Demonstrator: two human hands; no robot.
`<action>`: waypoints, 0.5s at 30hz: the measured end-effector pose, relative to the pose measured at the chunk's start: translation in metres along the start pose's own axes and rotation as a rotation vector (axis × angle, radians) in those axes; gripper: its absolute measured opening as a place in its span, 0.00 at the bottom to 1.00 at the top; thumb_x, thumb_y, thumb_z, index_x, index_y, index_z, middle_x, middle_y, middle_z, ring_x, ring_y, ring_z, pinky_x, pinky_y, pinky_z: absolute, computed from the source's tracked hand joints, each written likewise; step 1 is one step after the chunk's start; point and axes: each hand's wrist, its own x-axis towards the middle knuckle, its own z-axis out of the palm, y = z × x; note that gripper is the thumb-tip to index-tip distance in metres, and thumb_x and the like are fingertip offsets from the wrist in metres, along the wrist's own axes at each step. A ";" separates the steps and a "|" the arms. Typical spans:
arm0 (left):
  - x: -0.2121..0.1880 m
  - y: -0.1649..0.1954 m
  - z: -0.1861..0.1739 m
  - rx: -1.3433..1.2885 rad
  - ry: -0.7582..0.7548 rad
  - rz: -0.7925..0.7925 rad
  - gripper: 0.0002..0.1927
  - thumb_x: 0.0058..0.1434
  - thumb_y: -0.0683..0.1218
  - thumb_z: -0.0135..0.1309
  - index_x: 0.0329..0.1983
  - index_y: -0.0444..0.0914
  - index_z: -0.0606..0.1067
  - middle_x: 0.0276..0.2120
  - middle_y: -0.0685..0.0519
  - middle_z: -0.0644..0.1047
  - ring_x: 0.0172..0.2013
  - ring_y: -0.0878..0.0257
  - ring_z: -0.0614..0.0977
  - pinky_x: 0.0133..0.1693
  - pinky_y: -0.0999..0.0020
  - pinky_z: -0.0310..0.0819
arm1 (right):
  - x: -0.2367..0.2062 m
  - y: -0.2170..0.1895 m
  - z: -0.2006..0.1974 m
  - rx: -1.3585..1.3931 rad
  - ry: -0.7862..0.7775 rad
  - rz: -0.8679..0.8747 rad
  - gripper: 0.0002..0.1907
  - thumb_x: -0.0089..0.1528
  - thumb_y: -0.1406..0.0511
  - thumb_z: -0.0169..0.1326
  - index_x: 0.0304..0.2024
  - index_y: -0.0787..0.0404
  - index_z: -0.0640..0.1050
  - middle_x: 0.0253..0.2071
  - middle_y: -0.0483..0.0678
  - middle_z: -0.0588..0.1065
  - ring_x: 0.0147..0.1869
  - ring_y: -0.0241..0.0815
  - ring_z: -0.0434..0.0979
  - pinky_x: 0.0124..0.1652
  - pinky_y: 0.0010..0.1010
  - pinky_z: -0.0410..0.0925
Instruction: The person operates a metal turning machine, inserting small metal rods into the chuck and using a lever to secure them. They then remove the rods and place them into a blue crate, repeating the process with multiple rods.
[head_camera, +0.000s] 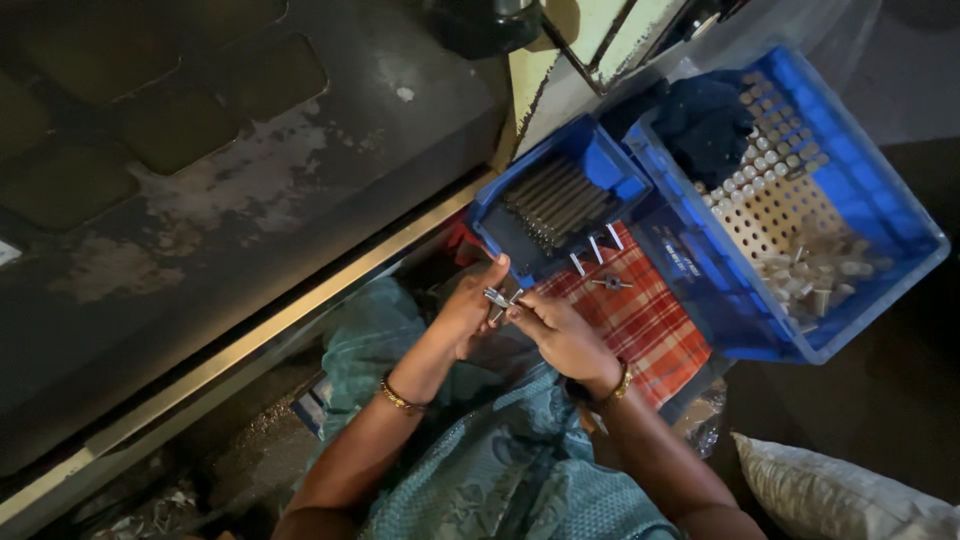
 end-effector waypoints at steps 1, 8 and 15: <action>0.000 0.000 -0.001 0.005 0.003 -0.006 0.32 0.65 0.69 0.46 0.22 0.39 0.76 0.12 0.56 0.71 0.10 0.72 0.65 0.12 0.78 0.53 | 0.000 0.005 0.001 -0.012 0.009 0.005 0.12 0.70 0.64 0.49 0.44 0.67 0.77 0.35 0.47 0.79 0.41 0.36 0.78 0.42 0.30 0.69; 0.006 -0.021 -0.007 -0.028 0.048 0.064 0.28 0.67 0.66 0.50 0.22 0.41 0.72 0.14 0.57 0.70 0.11 0.72 0.66 0.14 0.77 0.53 | -0.005 0.024 0.012 0.136 -0.028 0.058 0.12 0.71 0.61 0.49 0.44 0.63 0.77 0.27 0.40 0.67 0.31 0.30 0.64 0.32 0.25 0.61; 0.018 -0.038 -0.045 -0.082 0.170 0.206 0.27 0.72 0.63 0.44 0.25 0.41 0.72 0.16 0.60 0.67 0.12 0.72 0.61 0.14 0.75 0.49 | -0.037 -0.013 -0.008 0.169 -0.272 -0.227 0.10 0.72 0.64 0.50 0.48 0.64 0.77 0.37 0.42 0.72 0.39 0.33 0.72 0.39 0.28 0.66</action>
